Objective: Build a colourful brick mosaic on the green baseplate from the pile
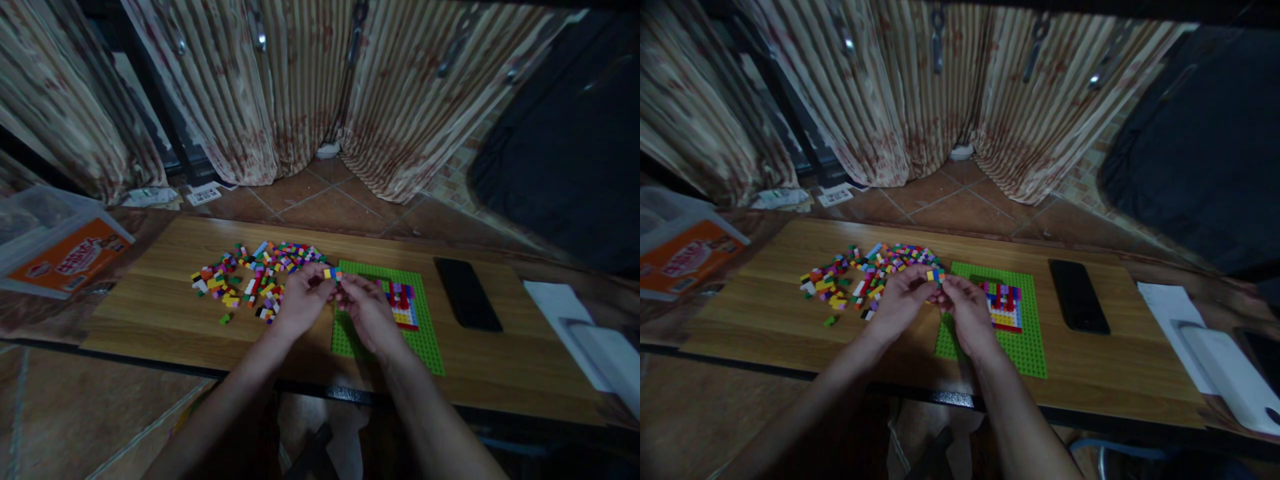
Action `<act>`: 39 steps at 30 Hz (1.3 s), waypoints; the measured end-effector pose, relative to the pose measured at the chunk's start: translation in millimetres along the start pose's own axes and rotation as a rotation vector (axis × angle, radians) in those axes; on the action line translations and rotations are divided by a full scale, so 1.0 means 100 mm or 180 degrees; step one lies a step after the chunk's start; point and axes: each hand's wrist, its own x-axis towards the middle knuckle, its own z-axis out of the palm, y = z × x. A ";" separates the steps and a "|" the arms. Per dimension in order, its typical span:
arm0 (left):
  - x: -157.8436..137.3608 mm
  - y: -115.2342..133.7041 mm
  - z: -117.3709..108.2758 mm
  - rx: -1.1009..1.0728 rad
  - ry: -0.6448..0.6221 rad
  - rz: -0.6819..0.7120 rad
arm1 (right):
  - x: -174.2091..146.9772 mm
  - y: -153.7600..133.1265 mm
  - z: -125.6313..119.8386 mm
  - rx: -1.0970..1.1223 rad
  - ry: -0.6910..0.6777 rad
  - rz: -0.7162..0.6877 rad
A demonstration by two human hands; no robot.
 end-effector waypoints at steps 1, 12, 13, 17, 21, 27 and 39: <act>0.00 -0.01 0.00 0.0060 -0.0003 0.0060 | 0.00 0.01 0.00 -0.0103 0.0012 -0.0043; -0.01 -0.08 0.01 0.0718 0.0255 0.0410 | -0.01 0.08 -0.05 -0.1309 0.0141 -0.0617; -0.01 -0.08 0.01 0.0731 0.0274 0.0405 | -0.01 0.09 -0.06 -0.1390 0.0148 -0.0665; -0.01 -0.08 0.02 0.0820 0.0364 0.0429 | 0.00 0.12 -0.09 -0.1781 0.0256 -0.0845; -0.01 -0.03 0.03 0.0627 0.0331 0.0394 | 0.00 0.12 -0.05 -0.1484 0.0317 -0.0782; -0.02 0.05 0.02 -0.0194 0.0051 -0.0093 | -0.02 -0.01 0.04 0.0164 0.0107 -0.0058; -0.02 -0.03 -0.01 0.0417 -0.0084 0.0274 | 0.00 0.04 -0.01 -0.0377 0.0217 -0.0232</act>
